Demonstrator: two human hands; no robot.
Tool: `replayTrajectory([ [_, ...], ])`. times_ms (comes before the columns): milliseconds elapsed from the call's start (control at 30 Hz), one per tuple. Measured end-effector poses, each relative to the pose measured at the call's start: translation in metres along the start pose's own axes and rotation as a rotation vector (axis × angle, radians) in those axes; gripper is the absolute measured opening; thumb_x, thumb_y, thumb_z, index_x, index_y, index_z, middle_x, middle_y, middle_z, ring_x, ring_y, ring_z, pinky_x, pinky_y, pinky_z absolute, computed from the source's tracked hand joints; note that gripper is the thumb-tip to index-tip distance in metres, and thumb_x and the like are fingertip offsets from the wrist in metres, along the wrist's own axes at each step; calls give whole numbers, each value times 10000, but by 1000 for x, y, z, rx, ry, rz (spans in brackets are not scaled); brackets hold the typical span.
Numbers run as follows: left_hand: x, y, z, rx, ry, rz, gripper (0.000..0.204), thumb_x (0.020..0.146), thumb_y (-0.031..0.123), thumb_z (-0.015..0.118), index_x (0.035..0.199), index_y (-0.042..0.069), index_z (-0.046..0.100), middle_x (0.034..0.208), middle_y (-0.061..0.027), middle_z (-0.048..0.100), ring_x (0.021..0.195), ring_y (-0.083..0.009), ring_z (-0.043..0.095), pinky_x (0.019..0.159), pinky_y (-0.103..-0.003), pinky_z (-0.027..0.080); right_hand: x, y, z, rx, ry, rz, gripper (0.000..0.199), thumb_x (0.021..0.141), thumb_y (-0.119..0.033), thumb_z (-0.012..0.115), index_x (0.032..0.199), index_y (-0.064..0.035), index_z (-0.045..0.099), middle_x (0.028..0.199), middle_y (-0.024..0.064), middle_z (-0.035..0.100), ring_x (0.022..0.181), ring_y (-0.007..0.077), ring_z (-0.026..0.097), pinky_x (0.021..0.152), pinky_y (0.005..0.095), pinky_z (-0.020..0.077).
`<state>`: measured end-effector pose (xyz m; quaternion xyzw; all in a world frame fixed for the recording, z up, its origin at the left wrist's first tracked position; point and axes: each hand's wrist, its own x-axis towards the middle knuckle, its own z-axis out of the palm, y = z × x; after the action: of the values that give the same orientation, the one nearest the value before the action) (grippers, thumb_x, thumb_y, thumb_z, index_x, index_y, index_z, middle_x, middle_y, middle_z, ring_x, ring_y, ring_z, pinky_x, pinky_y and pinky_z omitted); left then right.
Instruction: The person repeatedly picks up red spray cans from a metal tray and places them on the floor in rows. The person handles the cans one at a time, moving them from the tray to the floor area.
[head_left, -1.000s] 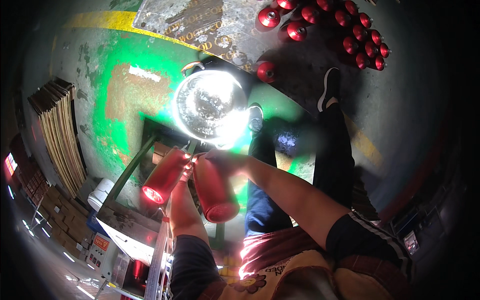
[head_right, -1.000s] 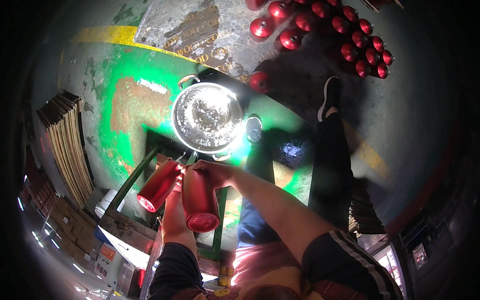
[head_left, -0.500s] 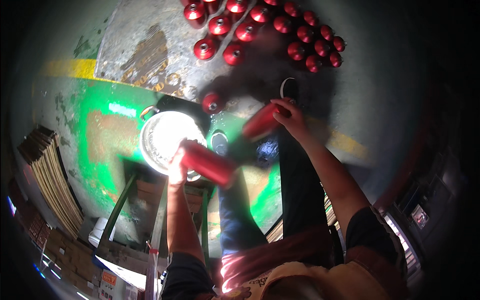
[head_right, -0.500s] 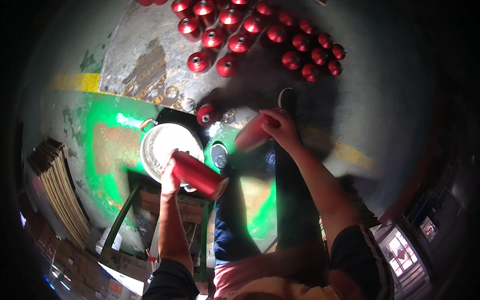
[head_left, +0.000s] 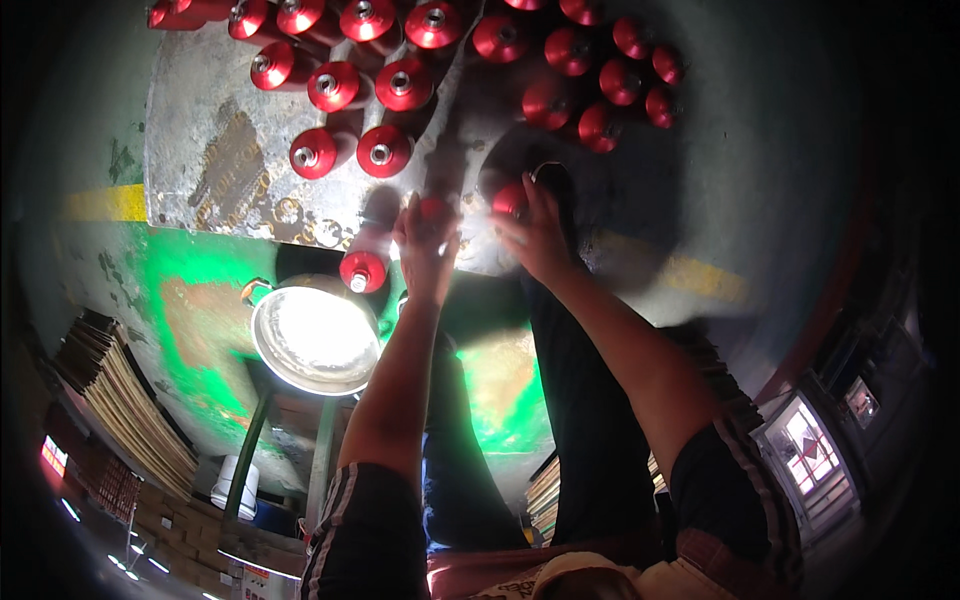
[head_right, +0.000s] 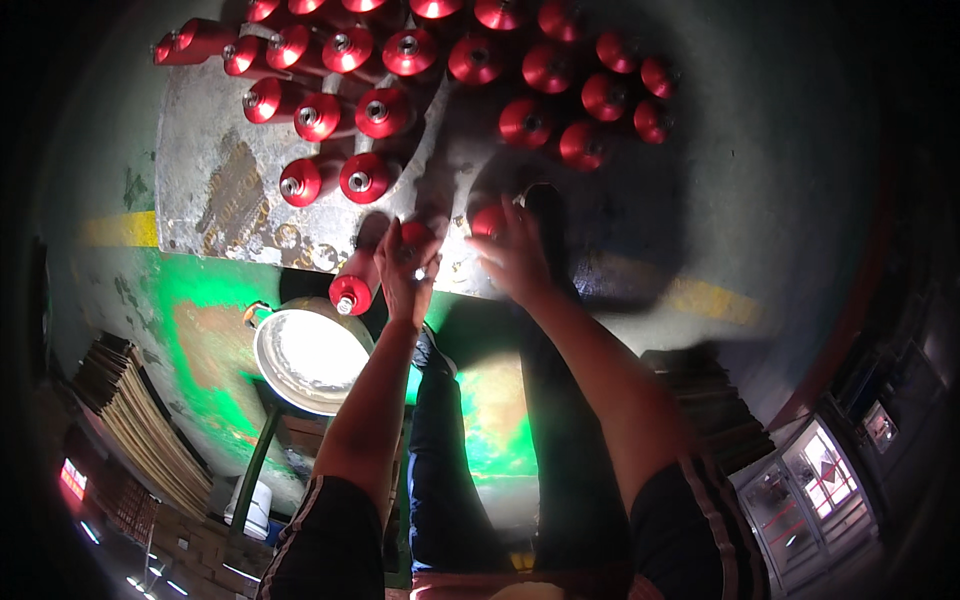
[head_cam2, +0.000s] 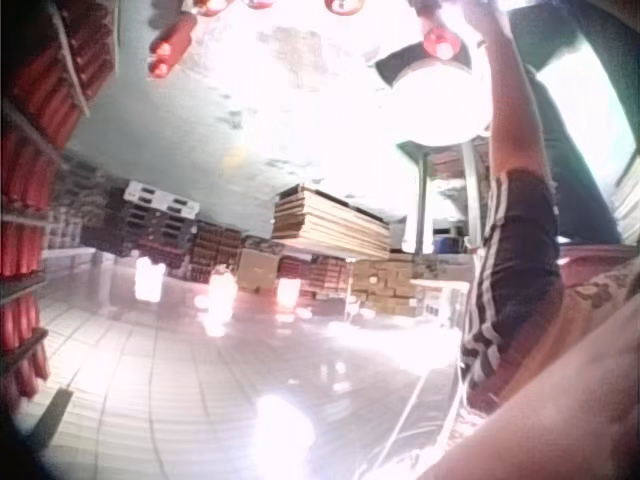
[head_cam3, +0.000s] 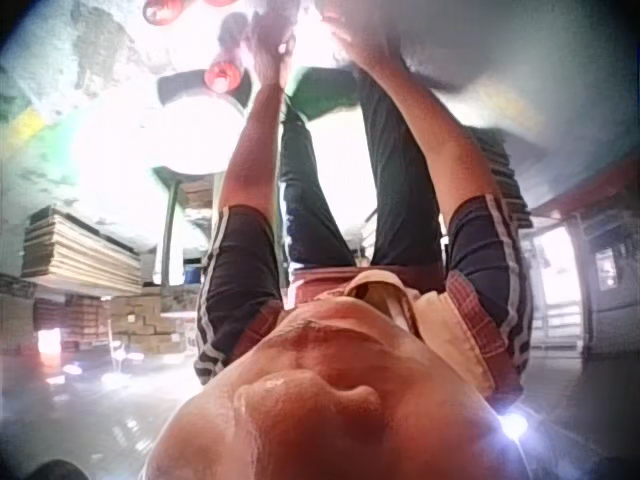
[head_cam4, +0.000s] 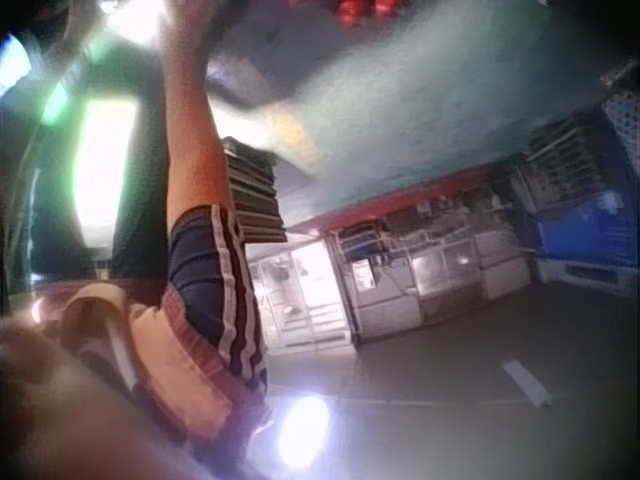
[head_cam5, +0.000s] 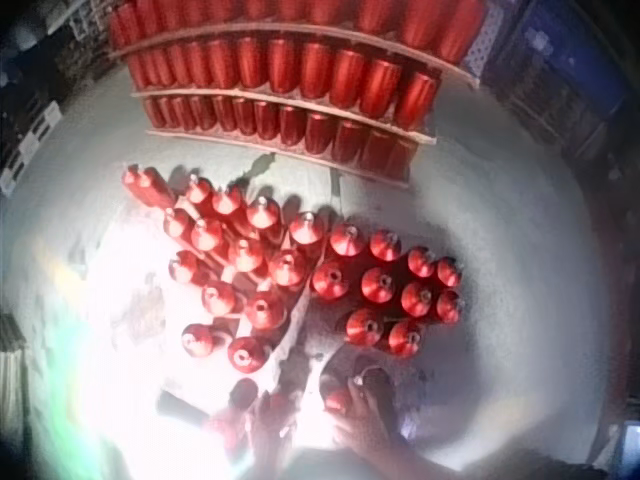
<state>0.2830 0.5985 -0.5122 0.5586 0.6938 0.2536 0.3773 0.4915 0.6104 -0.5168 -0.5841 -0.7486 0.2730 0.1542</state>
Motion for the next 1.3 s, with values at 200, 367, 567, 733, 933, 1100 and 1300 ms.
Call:
replayTrajectory([
  [200, 30, 8, -41, -23, 143, 79, 356, 780, 163, 767, 1133, 138, 723, 1530, -189, 344, 1310, -390, 427, 1068, -458, 367, 20, 38, -75, -112, 246, 334, 576, 790, -258, 770, 1338, -324, 606, 1547, 250, 280, 1397, 443, 305, 1105, 515, 299],
  [367, 102, -22, -35, 319, 158, 215, 491, 710, 171, 810, 1173, 295, 702, 1537, -172, 308, 1289, -400, 423, 1052, -467, 387, 63, 95, -64, -231, 249, 339, 593, 815, -303, 766, 1371, -329, 564, 1510, 292, 295, 1377, 452, 324, 1106, 523, 303],
  [567, 127, -29, -22, 247, 132, 160, 407, 722, 209, 818, 1117, 261, 737, 1473, -109, 369, 1240, -300, 451, 1047, -417, 370, 80, 124, -38, -173, 399, 309, 524, 781, -258, 775, 1276, -332, 618, 1455, 237, 346, 1303, 436, 398, 1054, 499, 401],
  [733, 119, -1, -67, 99, 173, 217, 364, 709, 89, 815, 1058, 173, 754, 1370, -130, 496, 1208, -317, 526, 1016, -390, 433, 63, 108, -105, -150, 342, 212, 497, 744, -163, 794, 1221, -231, 671, 1299, 159, 558, 1219, 357, 510, 1035, 452, 428],
  [933, -3, -10, -209, -542, 186, -154, 419, 818, -47, 690, 1230, 10, 636, 1361, -136, 555, 1240, -251, 527, 1082, -377, 387, -23, 5, -207, 416, 40, 686, 496, 809, -141, 762, 1284, -118, 620, 1260, 76, 596, 1216, 201, 531, 1023, 349, 448],
  [1100, -111, -84, -269, -1283, 20, -621, 536, 965, 327, 545, 1397, 19, 469, 1363, -140, 544, 1194, -242, 552, 1015, -395, 460, -61, -93, -123, 1171, -516, 554, 504, 912, -206, 668, 1377, -84, 513, 1372, 77, 516, 1284, 192, 477, 1100, 369, 365],
  [1300, -226, -172, -277, -1950, -114, -667, 531, 967, 357, 534, 1392, 43, 480, 1348, -160, 547, 1120, -289, 576, 925, -405, 493, -109, -220, 65, 2011, -1088, 626, 463, 953, -308, 560, 1370, -128, 472, 1326, 119, 537, 1192, 232, 555, 995, 428, 481],
])
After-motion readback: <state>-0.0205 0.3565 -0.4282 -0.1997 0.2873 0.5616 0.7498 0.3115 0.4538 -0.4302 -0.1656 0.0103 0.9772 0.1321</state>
